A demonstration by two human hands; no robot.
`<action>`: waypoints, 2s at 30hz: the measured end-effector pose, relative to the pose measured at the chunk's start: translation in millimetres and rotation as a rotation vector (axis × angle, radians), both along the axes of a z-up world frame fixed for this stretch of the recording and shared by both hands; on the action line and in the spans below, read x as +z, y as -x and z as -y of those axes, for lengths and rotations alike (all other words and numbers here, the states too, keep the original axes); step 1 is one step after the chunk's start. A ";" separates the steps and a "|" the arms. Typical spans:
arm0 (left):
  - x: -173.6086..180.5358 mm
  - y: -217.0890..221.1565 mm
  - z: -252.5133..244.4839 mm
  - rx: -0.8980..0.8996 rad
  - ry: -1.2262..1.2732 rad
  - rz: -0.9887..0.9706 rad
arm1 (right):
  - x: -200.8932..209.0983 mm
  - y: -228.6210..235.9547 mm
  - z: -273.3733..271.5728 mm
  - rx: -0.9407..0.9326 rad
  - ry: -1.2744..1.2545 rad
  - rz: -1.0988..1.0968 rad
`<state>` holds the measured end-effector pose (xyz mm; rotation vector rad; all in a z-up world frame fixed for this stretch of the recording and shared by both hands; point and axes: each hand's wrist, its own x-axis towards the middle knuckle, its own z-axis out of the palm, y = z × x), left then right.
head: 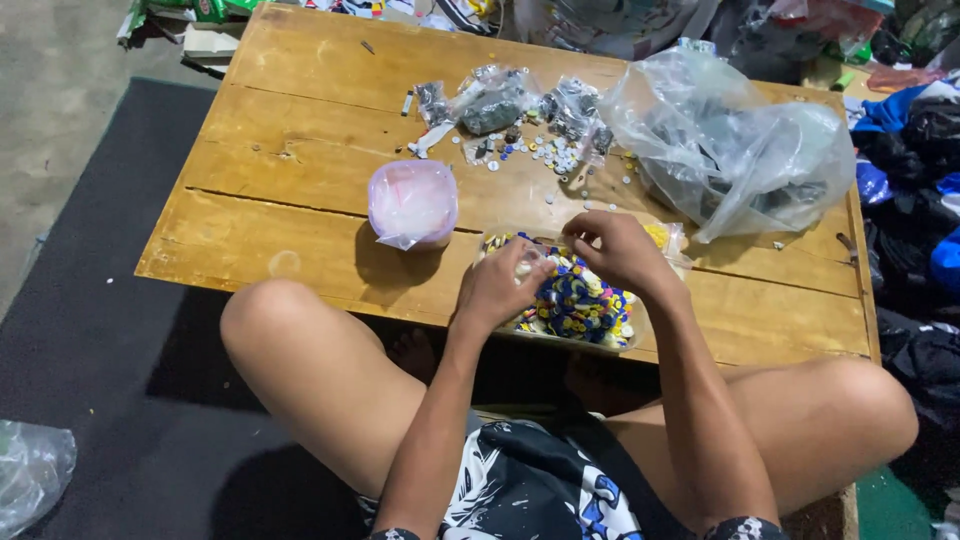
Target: Sorting small colorful buttons from a tray into a bowl on a low wooden table.
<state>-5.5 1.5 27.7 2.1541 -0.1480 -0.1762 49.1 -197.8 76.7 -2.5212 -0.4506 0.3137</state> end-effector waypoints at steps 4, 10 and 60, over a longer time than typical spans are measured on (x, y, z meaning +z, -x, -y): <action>-10.9 -2.5 -0.4 -0.046 -0.153 0.035 | 11.1 9.0 -10.4 0.082 -0.067 0.053; -25.5 -1.6 2.1 -0.077 -0.133 0.085 | 5.6 6.9 -11.0 0.228 0.003 0.032; -20.9 -12.4 10.2 0.039 -0.086 0.059 | -42.6 37.3 39.5 -0.391 -0.763 -0.363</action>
